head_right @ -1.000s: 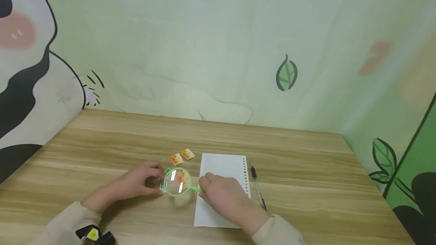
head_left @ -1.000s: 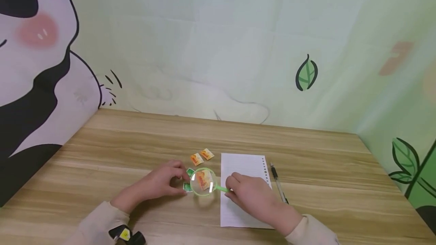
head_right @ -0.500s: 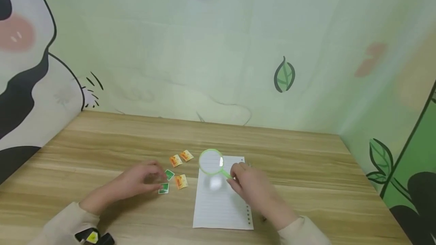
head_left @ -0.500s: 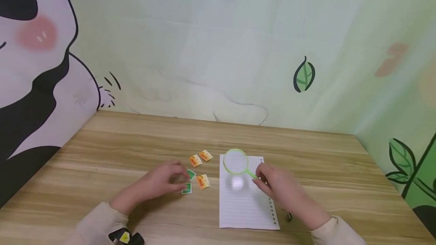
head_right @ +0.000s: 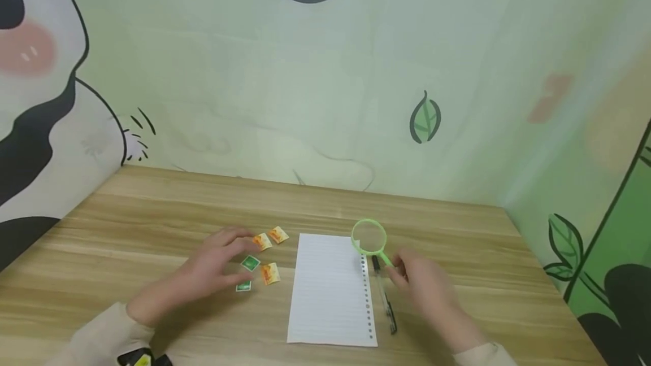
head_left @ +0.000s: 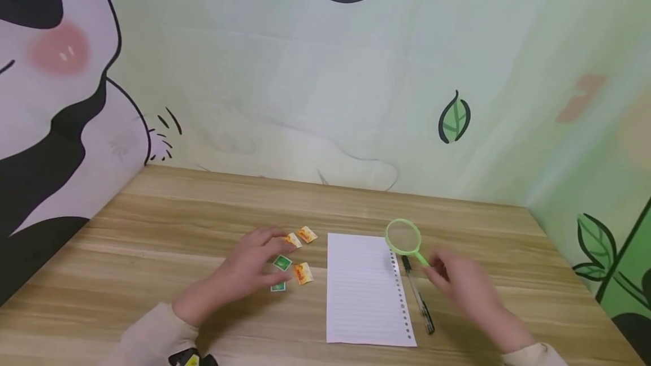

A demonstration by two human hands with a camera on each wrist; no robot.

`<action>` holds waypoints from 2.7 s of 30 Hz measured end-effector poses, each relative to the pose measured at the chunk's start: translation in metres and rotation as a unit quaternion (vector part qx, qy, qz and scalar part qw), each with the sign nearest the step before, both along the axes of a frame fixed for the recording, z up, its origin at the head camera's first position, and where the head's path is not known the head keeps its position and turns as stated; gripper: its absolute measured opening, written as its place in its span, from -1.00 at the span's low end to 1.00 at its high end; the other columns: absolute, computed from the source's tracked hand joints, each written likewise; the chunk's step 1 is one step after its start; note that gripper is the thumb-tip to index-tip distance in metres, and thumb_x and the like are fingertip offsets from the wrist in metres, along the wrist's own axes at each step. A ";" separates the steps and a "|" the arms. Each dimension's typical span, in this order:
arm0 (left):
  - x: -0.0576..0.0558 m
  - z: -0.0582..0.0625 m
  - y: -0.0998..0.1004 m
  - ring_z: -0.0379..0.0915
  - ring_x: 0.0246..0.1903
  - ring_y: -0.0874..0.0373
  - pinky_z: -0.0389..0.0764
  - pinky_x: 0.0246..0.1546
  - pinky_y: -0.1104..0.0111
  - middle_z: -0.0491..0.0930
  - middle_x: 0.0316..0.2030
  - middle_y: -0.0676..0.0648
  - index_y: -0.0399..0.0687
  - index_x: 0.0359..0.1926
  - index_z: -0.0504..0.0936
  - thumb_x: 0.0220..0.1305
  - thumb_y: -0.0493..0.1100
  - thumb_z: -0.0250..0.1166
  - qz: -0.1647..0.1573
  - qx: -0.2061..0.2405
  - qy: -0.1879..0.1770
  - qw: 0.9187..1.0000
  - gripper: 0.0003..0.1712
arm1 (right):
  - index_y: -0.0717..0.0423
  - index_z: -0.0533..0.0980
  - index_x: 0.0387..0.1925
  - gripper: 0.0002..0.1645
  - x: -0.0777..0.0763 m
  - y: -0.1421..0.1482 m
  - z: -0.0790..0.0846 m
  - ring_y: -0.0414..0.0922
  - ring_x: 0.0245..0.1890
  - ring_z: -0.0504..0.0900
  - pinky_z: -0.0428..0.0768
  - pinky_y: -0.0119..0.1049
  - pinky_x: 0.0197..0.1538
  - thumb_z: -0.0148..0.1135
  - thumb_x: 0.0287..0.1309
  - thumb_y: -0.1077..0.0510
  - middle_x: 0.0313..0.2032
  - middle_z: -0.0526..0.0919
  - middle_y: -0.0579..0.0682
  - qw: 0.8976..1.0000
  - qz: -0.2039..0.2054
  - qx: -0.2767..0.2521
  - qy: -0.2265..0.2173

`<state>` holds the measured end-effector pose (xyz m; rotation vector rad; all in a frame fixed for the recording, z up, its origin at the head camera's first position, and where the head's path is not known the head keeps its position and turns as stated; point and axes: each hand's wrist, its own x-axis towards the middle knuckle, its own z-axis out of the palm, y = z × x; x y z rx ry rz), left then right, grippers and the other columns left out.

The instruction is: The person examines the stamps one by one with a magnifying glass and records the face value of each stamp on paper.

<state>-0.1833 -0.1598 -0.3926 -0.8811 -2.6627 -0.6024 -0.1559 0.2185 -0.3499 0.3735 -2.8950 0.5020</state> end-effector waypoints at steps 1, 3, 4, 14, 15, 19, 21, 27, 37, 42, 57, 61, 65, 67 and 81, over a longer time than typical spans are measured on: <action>0.000 0.000 0.001 0.34 0.22 -0.16 0.37 0.22 -0.12 0.49 0.16 -0.17 0.02 0.03 0.61 0.03 0.04 0.45 0.000 -0.006 -0.001 1.000 -0.48 | 0.06 0.52 -0.40 -0.91 0.000 0.004 -0.002 -0.30 -0.56 0.41 0.40 -0.44 -0.51 0.28 0.15 0.16 -0.56 0.57 -0.16 1.000 -0.005 0.001 0.001; 0.002 0.001 0.004 0.28 0.27 -0.20 0.30 0.26 -0.16 0.45 0.22 -0.20 0.01 0.09 0.57 0.04 0.09 0.44 0.000 -0.020 -0.004 1.000 -0.41 | 0.06 0.51 -0.43 -0.89 0.000 0.012 -0.006 -0.29 -0.58 0.38 0.36 -0.44 -0.53 0.28 0.14 0.16 -0.58 0.53 -0.17 1.000 -0.013 0.003 0.001; 0.003 0.001 0.005 0.25 0.29 -0.21 0.27 0.28 -0.16 0.43 0.24 -0.21 0.00 0.12 0.55 0.04 0.11 0.43 -0.002 -0.028 -0.005 1.000 -0.38 | 0.06 0.50 -0.44 -0.89 0.000 0.016 -0.009 -0.29 -0.59 0.36 0.34 -0.44 -0.54 0.29 0.13 0.16 -0.59 0.51 -0.17 1.000 -0.019 0.005 0.002; 0.008 -0.005 0.022 0.22 0.32 -0.21 0.12 0.38 -0.15 0.38 0.28 -0.19 -0.06 0.17 0.50 0.08 0.20 0.37 -0.033 -0.054 -0.020 0.998 -0.30 | 0.07 0.47 -0.49 -0.83 0.004 0.047 -0.027 -0.26 -0.60 0.28 0.25 -0.44 -0.57 0.30 0.12 0.15 -0.63 0.41 -0.15 0.999 -0.049 0.004 -0.017; 0.008 -0.006 0.024 0.23 0.31 -0.19 0.13 0.38 -0.14 0.39 0.28 -0.19 -0.06 0.17 0.50 0.07 0.20 0.37 -0.035 -0.054 -0.018 0.998 -0.29 | 0.07 0.47 -0.48 -0.83 0.003 0.049 -0.028 -0.26 -0.59 0.29 0.25 -0.43 -0.56 0.30 0.12 0.15 -0.62 0.42 -0.15 0.999 -0.051 0.003 -0.018; 0.007 -0.010 0.032 0.27 0.28 -0.12 0.15 0.38 -0.11 0.41 0.24 -0.18 -0.09 0.17 0.49 0.03 0.23 0.38 -0.046 -0.056 -0.012 0.997 -0.24 | 0.10 0.47 -0.44 -0.84 0.002 0.056 -0.033 -0.24 -0.58 0.31 0.27 -0.42 -0.55 0.29 0.13 0.14 -0.60 0.44 -0.14 0.998 -0.061 0.004 -0.028; 0.006 -0.013 0.036 0.28 0.27 -0.09 0.19 0.36 -0.10 0.43 0.22 -0.17 -0.09 0.19 0.48 0.03 0.23 0.39 -0.051 -0.056 -0.009 0.997 -0.22 | 0.12 0.48 -0.42 -0.84 0.002 0.059 -0.035 -0.22 -0.57 0.33 0.28 -0.41 -0.54 0.28 0.14 0.14 -0.60 0.45 -0.13 0.997 -0.069 0.003 -0.035; 0.004 -0.017 0.050 0.31 0.23 -0.07 0.27 0.32 -0.04 0.46 0.17 -0.14 -0.05 0.22 0.46 0.05 0.22 0.38 -0.050 -0.048 -0.014 0.998 -0.23 | 0.14 0.47 -0.41 -0.85 -0.001 0.066 -0.039 -0.20 -0.58 0.35 0.30 -0.37 -0.54 0.26 0.13 0.15 -0.60 0.46 -0.11 0.995 -0.084 0.000 -0.046; 0.004 -0.018 0.068 0.32 0.23 -0.06 0.25 0.35 0.03 0.48 0.16 -0.13 -0.08 0.17 0.50 0.05 0.21 0.38 -0.045 -0.052 -0.026 0.997 -0.26 | 0.10 0.42 -0.46 -0.82 -0.001 0.069 -0.042 -0.17 -0.61 0.33 0.27 -0.34 -0.56 0.24 0.11 0.12 -0.63 0.42 -0.10 0.991 -0.100 0.014 -0.084; 0.005 -0.021 0.070 0.33 0.22 -0.04 0.24 0.36 0.03 0.49 0.16 -0.13 -0.11 0.13 0.54 0.02 0.22 0.40 -0.037 -0.064 -0.040 0.996 -0.27 | 0.07 0.41 -0.50 -0.78 -0.003 0.069 -0.042 -0.16 -0.61 0.33 0.25 -0.33 -0.55 0.24 0.11 0.07 -0.64 0.41 -0.11 0.989 -0.103 0.023 -0.102; 0.005 -0.026 0.071 0.35 0.18 0.02 0.22 0.35 0.03 0.51 0.13 -0.05 -0.05 0.06 0.58 0.07 0.21 0.38 -0.037 -0.069 -0.054 0.995 -0.38 | 0.07 0.45 -0.43 -0.74 -0.005 0.068 -0.021 -0.18 -0.61 0.33 0.26 -0.34 -0.56 0.17 0.23 -0.02 -0.63 0.44 -0.12 0.992 -0.089 0.021 -0.088; 0.004 -0.027 0.069 0.35 0.18 0.02 0.22 0.35 0.02 0.51 0.13 -0.05 -0.05 0.06 0.58 0.07 0.22 0.37 -0.038 -0.067 -0.053 0.996 -0.38 | 0.11 0.47 -0.40 -0.79 -0.008 0.053 -0.015 -0.21 -0.62 0.32 0.25 -0.38 -0.59 0.19 0.23 0.04 -0.61 0.47 -0.12 0.996 -0.070 0.001 -0.054; 0.005 -0.030 0.067 0.36 0.18 0.02 0.22 0.35 0.01 0.51 0.13 -0.05 -0.05 0.06 0.58 0.07 0.23 0.37 -0.038 -0.067 -0.050 0.996 -0.37 | 0.12 0.49 -0.37 -0.83 -0.013 0.036 -0.015 -0.24 -0.61 0.35 0.29 -0.42 -0.58 0.21 0.20 0.09 -0.58 0.52 -0.12 0.998 -0.051 -0.015 -0.037; 0.004 -0.031 0.067 0.36 0.18 0.02 0.22 0.34 0.01 0.51 0.13 -0.05 -0.05 0.05 0.58 0.07 0.23 0.37 -0.039 -0.065 -0.049 0.996 -0.37 | 0.13 0.50 -0.33 -0.84 -0.015 0.028 -0.017 -0.25 -0.61 0.36 0.30 -0.43 -0.58 0.22 0.19 0.11 -0.58 0.53 -0.12 0.999 -0.037 -0.022 -0.031; 0.004 -0.030 0.067 0.34 0.20 0.01 0.19 0.37 0.01 0.50 0.15 -0.05 -0.06 0.07 0.58 0.07 0.24 0.37 -0.036 -0.054 -0.061 0.996 -0.35 | 0.25 0.47 0.00 -0.56 -0.029 -0.001 -0.039 -0.35 -0.66 0.31 0.34 -0.49 -0.61 0.31 0.13 0.12 -0.61 0.46 -0.18 0.995 0.068 -0.047 -0.062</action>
